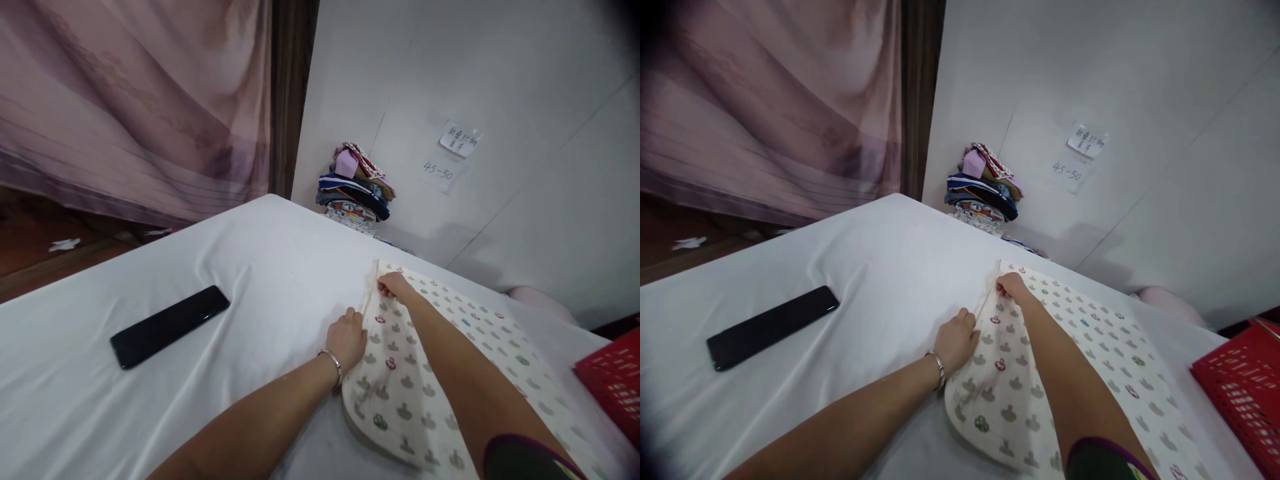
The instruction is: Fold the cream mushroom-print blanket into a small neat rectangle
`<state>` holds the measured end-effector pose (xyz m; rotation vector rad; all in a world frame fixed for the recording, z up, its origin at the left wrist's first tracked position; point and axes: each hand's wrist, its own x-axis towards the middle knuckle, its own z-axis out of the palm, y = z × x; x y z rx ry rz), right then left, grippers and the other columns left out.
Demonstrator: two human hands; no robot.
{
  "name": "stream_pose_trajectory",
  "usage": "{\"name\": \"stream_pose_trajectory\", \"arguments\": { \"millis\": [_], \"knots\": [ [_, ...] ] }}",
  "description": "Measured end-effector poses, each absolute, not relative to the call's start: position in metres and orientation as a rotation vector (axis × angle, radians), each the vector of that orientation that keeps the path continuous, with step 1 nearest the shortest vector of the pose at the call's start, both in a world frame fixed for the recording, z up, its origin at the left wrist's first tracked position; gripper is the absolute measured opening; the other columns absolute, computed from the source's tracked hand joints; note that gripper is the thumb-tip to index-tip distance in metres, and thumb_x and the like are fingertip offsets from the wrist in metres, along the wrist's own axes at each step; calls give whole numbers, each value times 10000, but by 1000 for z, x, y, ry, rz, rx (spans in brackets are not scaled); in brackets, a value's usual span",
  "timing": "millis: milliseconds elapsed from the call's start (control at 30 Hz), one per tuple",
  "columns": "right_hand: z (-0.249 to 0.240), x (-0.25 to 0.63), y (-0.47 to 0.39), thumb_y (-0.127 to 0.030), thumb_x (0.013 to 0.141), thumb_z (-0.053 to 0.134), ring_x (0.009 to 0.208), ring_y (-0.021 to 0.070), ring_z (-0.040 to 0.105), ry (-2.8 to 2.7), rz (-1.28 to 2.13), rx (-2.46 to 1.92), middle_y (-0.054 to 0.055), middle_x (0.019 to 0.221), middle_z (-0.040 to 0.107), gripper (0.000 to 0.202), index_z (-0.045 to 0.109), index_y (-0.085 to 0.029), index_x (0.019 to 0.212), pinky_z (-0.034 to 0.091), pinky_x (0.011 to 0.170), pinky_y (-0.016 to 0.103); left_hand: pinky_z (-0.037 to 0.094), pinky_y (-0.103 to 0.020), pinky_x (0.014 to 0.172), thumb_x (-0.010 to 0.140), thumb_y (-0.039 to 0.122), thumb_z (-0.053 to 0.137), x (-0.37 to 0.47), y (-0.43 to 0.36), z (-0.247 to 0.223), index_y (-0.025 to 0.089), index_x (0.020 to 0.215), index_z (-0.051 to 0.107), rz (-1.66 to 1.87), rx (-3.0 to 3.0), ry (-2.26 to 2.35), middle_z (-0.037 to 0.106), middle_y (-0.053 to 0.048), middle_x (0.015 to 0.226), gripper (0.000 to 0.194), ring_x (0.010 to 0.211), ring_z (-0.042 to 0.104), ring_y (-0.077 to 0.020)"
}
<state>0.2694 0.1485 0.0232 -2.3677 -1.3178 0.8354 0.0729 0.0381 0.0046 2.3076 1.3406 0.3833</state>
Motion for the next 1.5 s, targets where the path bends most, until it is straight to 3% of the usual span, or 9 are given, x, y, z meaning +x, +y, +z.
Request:
{"name": "stream_pose_trajectory", "arguments": {
  "millis": [100,400,567,700,833,967,1167,1367,1500],
  "knots": [
    [21,267,149,-350,888,518,479,51,499,-1283,909,-2327,-35,630,560,266,572,-114,779,422,452,180,456,-329,743,852,243,402,73,39,2,159,969,511,400,2323,1326,498,-88,1049,181,935,548,-206],
    [13,256,161,-369,891,511,462,53,503,-1180,972,-2404,-36,606,554,290,569,-110,771,429,448,185,449,-315,739,820,220,412,73,39,1,161,959,549,380,2322,1336,519,-93,1035,204,930,549,-206],
    [19,264,167,-376,900,494,494,58,519,-1240,918,-2365,-28,665,573,276,577,-116,858,450,472,195,449,-315,722,806,202,416,74,39,-1,164,958,543,430,2325,1319,528,-89,1017,202,911,553,-208],
    [22,271,173,-317,898,506,471,53,508,-1311,889,-2320,-38,649,565,209,571,-118,899,414,433,175,448,-306,704,808,197,418,74,41,-4,172,963,522,441,2307,1326,535,-77,1003,188,896,558,-201],
    [31,279,178,-166,829,545,370,57,467,-1386,920,-2320,-53,494,528,64,585,-118,842,308,365,162,449,-323,708,815,195,403,74,42,-4,170,947,522,426,2303,1307,531,-79,1007,179,892,558,-206],
    [36,289,181,-122,756,563,342,59,439,-1508,883,-2306,-33,460,535,102,615,-102,841,289,364,174,445,-312,705,799,194,413,75,42,-4,167,923,540,415,2301,1319,533,-83,994,179,881,556,-200],
    [26,292,180,-149,749,561,411,83,491,-1797,743,-2210,-37,526,589,495,497,-160,1240,382,471,185,452,-315,697,803,204,416,75,41,-4,171,927,528,403,2333,1339,524,-72,998,171,883,554,-198],
    [21,299,176,-198,781,519,522,95,545,-2081,552,-2129,16,778,665,232,646,-193,976,404,557,201,448,-299,687,799,207,424,74,41,-3,181,897,517,416,2353,1343,524,-56,987,138,869,556,-183],
    [21,299,164,-183,798,476,606,108,568,-2207,445,-2053,7,820,663,354,585,-217,1133,402,604,198,448,-300,681,798,202,420,74,41,-5,185,895,509,404,2356,1339,512,-53,993,132,864,556,-180]
  ]
}}
